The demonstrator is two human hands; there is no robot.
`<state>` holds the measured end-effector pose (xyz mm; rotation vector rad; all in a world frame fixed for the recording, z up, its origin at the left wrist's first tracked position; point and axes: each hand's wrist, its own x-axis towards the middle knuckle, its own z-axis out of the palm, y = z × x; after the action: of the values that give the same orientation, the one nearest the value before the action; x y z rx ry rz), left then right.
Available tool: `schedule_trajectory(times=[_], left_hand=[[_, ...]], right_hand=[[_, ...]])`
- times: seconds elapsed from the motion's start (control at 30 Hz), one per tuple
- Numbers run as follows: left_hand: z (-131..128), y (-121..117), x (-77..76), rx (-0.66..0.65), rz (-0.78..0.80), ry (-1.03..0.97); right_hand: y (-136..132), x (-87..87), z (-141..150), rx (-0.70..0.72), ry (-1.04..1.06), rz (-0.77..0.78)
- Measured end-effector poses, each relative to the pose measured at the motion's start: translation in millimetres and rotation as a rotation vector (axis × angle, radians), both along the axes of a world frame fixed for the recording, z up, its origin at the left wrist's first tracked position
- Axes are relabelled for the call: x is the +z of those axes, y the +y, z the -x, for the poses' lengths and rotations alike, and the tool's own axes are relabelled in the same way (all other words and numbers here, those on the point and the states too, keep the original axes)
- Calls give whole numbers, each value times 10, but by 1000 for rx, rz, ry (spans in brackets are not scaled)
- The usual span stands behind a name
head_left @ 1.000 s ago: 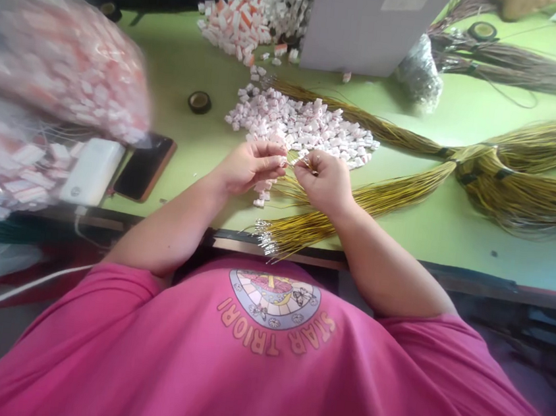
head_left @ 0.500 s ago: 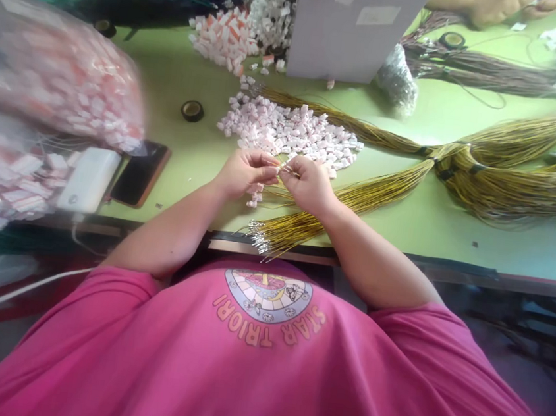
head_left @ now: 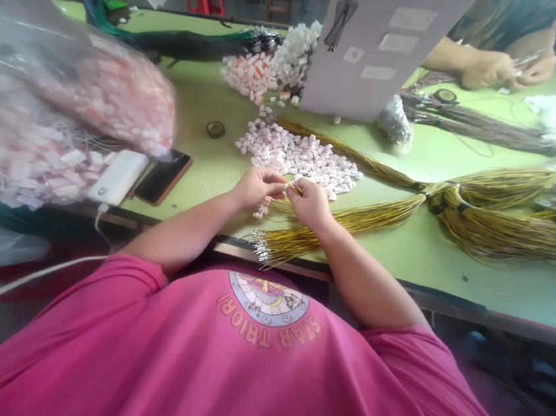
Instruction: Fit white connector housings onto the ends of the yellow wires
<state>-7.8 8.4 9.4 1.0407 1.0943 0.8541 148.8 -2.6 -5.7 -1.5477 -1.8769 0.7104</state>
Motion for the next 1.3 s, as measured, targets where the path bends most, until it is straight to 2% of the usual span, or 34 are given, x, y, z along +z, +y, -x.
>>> schedule_trajectory(times=[0.13, 0.23, 0.27, 0.33, 0.4, 0.43, 0.53, 0.63, 0.7, 0.77, 0.87, 0.93, 1.0, 1.07, 1.17, 1.3], left_hand=[[12, 4, 3, -67, -45, 114], [121, 89, 58, -184, -125, 295], [194, 142, 80, -225, -168, 368], [397, 268, 111, -260, -301, 553], [637, 389, 105, -218, -432, 760], [747, 433, 87, -189, -462, 855], [938, 478, -11, -201, -439, 1032], [898, 422, -99, -298, -417, 1092], [823, 365, -101, -326, -434, 1123], [765, 311, -59, -360, -429, 1127], [717, 247, 2, -500, -406, 1117], [695, 222, -1, -541, -445, 1162], [679, 214, -25, -491, -488, 1194], [673, 214, -23, -397, -447, 1130], [643, 192, 87, -289, -343, 883], [481, 105, 259, -224, -281, 525]], right_hand=[[-10, -24, 3, -3, -2, -3], [3, -43, -30, 34, 40, 13], [14, -52, -48, 74, 59, 8], [44, -75, -83, 111, 96, -97], [73, -98, -108, 109, 149, -207], [83, -107, -114, 93, 174, -215], [90, -121, -110, 38, 254, -123], [66, -104, -92, 48, 303, -71], [42, -75, -81, 76, 302, -61], [19, -41, -72, 85, 279, -50], [-3, 0, -66, 60, 242, -57], [-11, 14, -62, 55, 239, -68], [-18, 22, -59, 62, 235, -73], [-27, 32, -56, 66, 228, -68], [-46, 60, -52, 64, 222, -53], [-68, 104, -52, 51, 250, -54]])
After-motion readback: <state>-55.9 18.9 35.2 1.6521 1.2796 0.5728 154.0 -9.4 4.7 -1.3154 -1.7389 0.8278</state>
